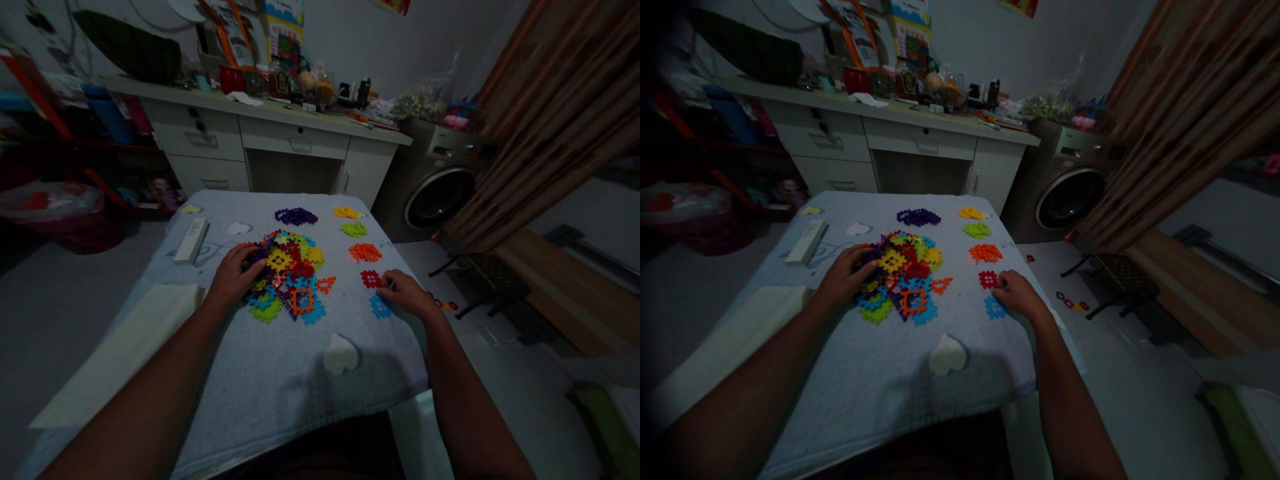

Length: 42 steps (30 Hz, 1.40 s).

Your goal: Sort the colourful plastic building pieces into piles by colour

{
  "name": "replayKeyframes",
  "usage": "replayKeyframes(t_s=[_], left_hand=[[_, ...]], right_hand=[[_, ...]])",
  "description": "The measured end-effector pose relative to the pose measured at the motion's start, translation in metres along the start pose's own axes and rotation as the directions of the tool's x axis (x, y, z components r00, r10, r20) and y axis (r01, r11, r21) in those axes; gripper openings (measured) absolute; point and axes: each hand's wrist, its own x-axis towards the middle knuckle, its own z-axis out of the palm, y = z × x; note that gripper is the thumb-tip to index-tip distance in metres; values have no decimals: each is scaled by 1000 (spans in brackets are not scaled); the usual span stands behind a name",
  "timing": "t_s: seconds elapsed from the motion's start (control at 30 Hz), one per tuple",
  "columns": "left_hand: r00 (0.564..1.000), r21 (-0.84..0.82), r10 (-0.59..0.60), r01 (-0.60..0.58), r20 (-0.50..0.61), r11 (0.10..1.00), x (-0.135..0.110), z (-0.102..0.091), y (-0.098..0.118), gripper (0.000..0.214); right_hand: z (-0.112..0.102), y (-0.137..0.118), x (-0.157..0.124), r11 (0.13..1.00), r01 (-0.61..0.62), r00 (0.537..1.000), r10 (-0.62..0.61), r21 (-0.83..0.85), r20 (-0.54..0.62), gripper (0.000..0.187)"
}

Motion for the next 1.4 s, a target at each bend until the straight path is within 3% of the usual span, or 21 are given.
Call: replayKeyframes(t_s=[0.2, 0.47, 0.6, 0.73, 0.93, 1.07, 1.2, 1.4], left_hand=[[1000, -11, 1, -1, -1, 1000, 1, 1, -3, 50], [1000, -10, 9, -9, -5, 1000, 1, 2, -6, 49], [1000, 1, 7, -7, 1, 1000, 1, 3, -8, 48], [1000, 3, 6, -6, 4, 1000, 1, 2, -7, 48], [1000, -7, -5, 6, 7, 1000, 0, 1, -6, 49], [1000, -7, -5, 5, 3, 1000, 0, 2, -6, 51], [1000, -9, -7, 7, -1, 1000, 0, 2, -5, 51], [1000, -7, -10, 10, -5, 1000, 0, 0, -2, 50]], right_hand=[[16, -18, 15, 972, -157, 983, 138, -172, -119, 41], [27, -17, 27, 954, -237, 962, 204, -183, -184, 35], [19, -17, 18, 967, -205, 966, 177, -148, -187, 35], [10, -22, -6, 981, -133, 988, 120, -140, -101, 34], [19, -23, -35, 990, -67, 998, 66, -128, -19, 36], [23, -18, -35, 992, -54, 998, 49, -118, -44, 33], [14, -20, -30, 991, -32, 999, 30, -129, -21, 36], [-2, -70, 0, 982, 158, 987, -160, -106, -6, 35]])
